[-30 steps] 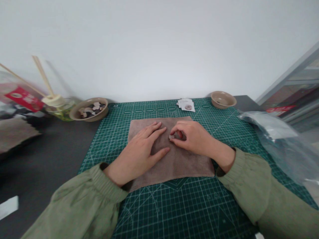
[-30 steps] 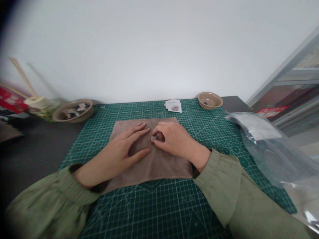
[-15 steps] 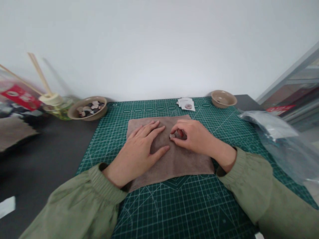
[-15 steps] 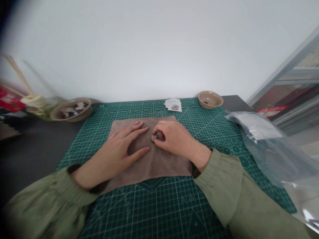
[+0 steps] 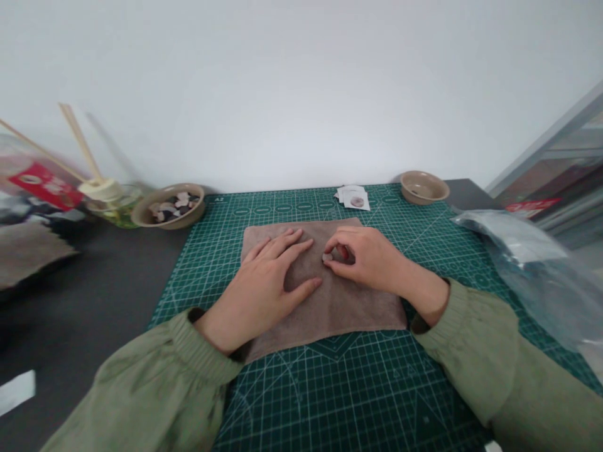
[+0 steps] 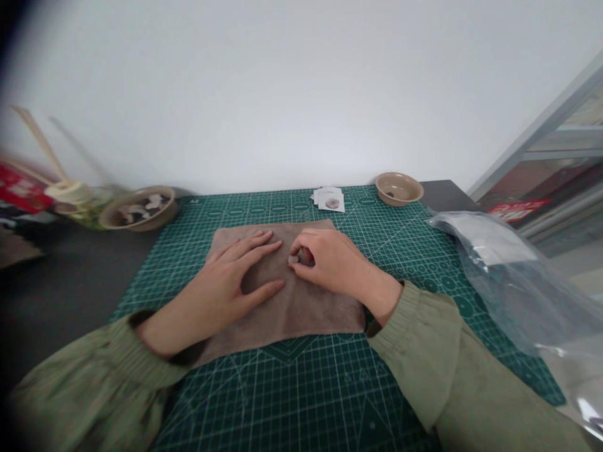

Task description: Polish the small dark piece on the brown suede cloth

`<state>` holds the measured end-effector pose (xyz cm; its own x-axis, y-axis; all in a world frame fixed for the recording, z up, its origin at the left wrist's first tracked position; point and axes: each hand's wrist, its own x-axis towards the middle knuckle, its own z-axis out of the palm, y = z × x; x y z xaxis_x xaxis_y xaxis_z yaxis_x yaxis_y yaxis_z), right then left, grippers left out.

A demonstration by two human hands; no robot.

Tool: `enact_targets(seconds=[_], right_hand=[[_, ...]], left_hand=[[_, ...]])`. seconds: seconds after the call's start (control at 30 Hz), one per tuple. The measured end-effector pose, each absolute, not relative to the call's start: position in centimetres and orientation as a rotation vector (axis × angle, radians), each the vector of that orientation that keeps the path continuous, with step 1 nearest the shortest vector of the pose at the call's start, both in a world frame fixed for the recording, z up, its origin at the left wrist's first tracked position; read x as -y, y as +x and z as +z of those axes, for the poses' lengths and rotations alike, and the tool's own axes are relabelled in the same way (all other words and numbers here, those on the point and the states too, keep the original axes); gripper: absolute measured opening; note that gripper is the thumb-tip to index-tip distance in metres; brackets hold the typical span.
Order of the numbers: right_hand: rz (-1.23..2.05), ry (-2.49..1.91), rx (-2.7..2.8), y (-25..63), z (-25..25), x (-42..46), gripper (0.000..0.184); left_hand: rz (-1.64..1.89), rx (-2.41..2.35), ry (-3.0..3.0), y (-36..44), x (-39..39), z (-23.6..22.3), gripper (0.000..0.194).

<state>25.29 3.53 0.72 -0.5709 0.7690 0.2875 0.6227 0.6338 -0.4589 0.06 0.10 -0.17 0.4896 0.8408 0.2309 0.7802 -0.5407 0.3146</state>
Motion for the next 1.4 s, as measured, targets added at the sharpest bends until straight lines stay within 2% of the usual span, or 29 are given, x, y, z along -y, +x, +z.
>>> enact_targets(seconds=[1.4], right_hand=[[0.447,-1.088,2.369,24.98,0.39,-3.56,0.012]], left_hand=[[0.567,-1.399,2.552,0.13,-0.27,-0.21,0.069]])
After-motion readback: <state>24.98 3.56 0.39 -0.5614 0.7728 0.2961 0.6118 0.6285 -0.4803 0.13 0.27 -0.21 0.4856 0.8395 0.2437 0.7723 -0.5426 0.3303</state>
